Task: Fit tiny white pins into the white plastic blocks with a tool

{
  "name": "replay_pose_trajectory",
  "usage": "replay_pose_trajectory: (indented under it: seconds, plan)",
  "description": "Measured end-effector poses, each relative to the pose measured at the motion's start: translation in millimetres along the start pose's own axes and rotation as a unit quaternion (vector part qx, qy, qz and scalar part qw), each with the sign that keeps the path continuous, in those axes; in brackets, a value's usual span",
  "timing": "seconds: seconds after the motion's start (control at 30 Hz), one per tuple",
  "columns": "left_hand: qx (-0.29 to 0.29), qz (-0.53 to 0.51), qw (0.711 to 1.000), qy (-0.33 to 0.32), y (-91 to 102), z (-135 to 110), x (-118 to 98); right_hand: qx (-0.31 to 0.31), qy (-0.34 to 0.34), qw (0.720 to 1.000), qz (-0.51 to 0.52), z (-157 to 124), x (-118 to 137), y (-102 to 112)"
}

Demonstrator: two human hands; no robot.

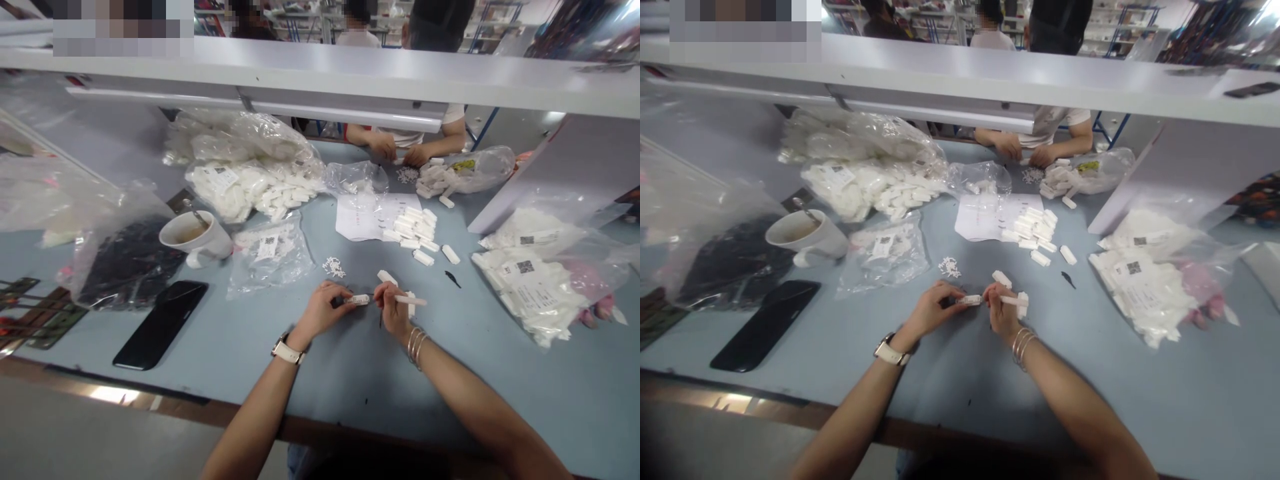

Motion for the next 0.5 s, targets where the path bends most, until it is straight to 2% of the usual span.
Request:
replay_pose_trajectory:
  seconds: [0.17,0.5]
  plan:
    - [-0.006,-0.005,1.000,0.002,-1.0,-0.8,2.6,-0.021,-0.009,1.000,0.014,-0.7,0.6,-1.4]
    - [-0.006,0.000,1.000,0.003,-0.4,-0.5,0.4,-0.018,-0.044,0.999,0.011,0.8,4.7,-1.8]
Point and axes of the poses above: each hand's wrist, its own z-axis towards the middle knuckle, its own y-axis out of the back of the hand, x = y × z, the point moved 1 cm from there along z, towards the middle knuckle, and after that the axes turned 14 degrees about -y, right-handed, at the moved point
